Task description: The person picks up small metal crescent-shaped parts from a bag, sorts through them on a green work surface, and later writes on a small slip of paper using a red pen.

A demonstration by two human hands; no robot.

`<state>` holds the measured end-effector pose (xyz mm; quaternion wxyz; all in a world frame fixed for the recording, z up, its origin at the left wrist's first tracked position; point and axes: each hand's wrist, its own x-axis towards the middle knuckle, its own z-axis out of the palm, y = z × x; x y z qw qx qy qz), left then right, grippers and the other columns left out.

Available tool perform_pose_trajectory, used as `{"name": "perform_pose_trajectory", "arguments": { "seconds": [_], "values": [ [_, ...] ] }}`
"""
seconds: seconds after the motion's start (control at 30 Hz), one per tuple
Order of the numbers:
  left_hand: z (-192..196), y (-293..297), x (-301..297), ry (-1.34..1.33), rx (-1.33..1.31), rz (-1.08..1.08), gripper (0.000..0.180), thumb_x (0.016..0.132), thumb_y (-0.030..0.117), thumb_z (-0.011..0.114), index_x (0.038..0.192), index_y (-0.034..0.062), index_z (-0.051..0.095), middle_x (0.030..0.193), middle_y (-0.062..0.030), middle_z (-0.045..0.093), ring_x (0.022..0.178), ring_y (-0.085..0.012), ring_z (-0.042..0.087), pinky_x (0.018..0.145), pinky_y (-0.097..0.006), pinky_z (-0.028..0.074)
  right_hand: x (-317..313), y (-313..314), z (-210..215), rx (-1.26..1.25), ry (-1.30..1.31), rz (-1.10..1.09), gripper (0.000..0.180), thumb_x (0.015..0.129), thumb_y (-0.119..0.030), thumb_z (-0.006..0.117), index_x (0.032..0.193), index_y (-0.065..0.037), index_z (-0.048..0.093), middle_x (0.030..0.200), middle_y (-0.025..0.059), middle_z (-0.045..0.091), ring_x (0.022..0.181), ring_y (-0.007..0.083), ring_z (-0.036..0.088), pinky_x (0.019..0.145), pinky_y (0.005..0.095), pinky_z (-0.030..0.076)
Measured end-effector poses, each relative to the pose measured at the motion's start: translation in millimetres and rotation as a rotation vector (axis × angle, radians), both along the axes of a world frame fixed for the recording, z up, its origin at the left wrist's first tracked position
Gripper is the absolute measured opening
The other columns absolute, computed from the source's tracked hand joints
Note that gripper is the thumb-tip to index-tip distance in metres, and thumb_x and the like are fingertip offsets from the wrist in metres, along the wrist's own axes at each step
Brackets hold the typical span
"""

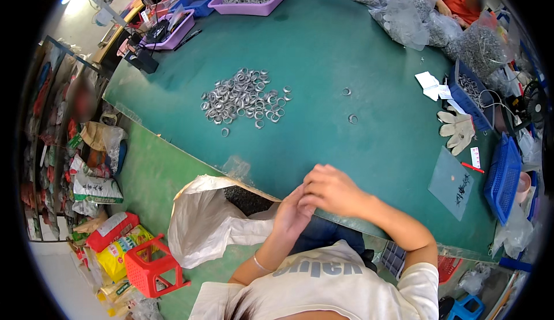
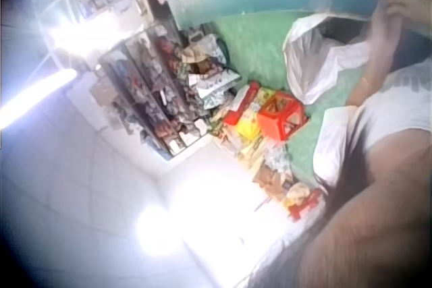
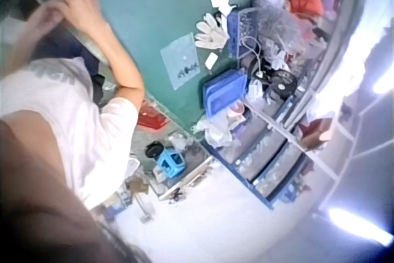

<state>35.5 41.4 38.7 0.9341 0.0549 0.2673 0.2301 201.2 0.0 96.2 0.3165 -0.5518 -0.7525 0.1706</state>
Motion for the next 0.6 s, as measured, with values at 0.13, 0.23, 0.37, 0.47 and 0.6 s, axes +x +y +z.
{"name": "perform_pose_trajectory", "arguments": {
  "seconds": [0.13, 0.23, 0.37, 0.47, 0.6],
  "values": [
    [0, -3, 16, -0.043, 0.014, -0.109, 0.031, 0.093, 0.002, 0.051, 0.123, -0.004, 0.052, 0.098, -0.0079, 0.057, 0.077, -0.0116, 0.052, 0.069, -0.023, 0.047, 78, 30, -21, 0.209, -0.032, -0.694, 0.011, 0.081, -0.011, 0.067, 0.085, -0.001, 0.065, 0.087, 0.0127, 0.06, 0.084, 0.0321, 0.055, 0.075, 0.0403, 0.046],
    [10, -6, 27, 0.051, 0.086, -0.106, 0.033, 0.091, -0.001, 0.052, 0.124, -0.0044, 0.052, 0.101, -0.0094, 0.058, 0.08, -0.013, 0.055, 0.071, -0.023, 0.049, 109, 38, -51, 0.186, -0.227, -0.832, 0.009, 0.08, -0.007, 0.067, 0.085, 0.0, 0.064, 0.085, 0.0153, 0.06, 0.085, 0.0329, 0.055, 0.075, 0.0407, 0.046],
    [8, -2, 30, 0.093, 0.19, -0.101, 0.035, 0.093, 0.003, 0.054, 0.127, -0.0042, 0.05, 0.11, -0.0122, 0.059, 0.088, -0.0145, 0.058, 0.074, -0.024, 0.05, 110, 42, -58, 0.035, 0.047, -0.74, 0.009, 0.079, -0.003, 0.066, 0.087, 0.001, 0.062, 0.082, 0.0186, 0.061, 0.079, 0.0348, 0.058, 0.071, 0.0423, 0.046],
    [40, 7, 47, 0.233, 0.097, -0.013, 0.032, 0.095, 0.008, 0.054, 0.125, -0.0039, 0.051, 0.111, -0.0124, 0.06, 0.093, -0.0162, 0.059, 0.077, -0.025, 0.05, 79, 32, -38, -0.174, 0.367, -0.599, 0.008, 0.078, -0.002, 0.067, 0.083, 0.001, 0.063, 0.083, 0.0178, 0.063, 0.076, 0.0343, 0.061, 0.067, 0.0407, 0.048],
    [31, 19, 54, 0.207, -0.003, 0.069, 0.031, 0.096, 0.01, 0.052, 0.123, -0.0051, 0.053, 0.102, -0.0083, 0.06, 0.085, -0.014, 0.057, 0.074, -0.027, 0.049, 64, 37, -21, -0.174, 0.361, -0.326, 0.01, 0.079, -0.007, 0.067, 0.086, 0.0, 0.065, 0.084, 0.0153, 0.064, 0.077, 0.0305, 0.061, 0.07, 0.0389, 0.048]
  ]
}}
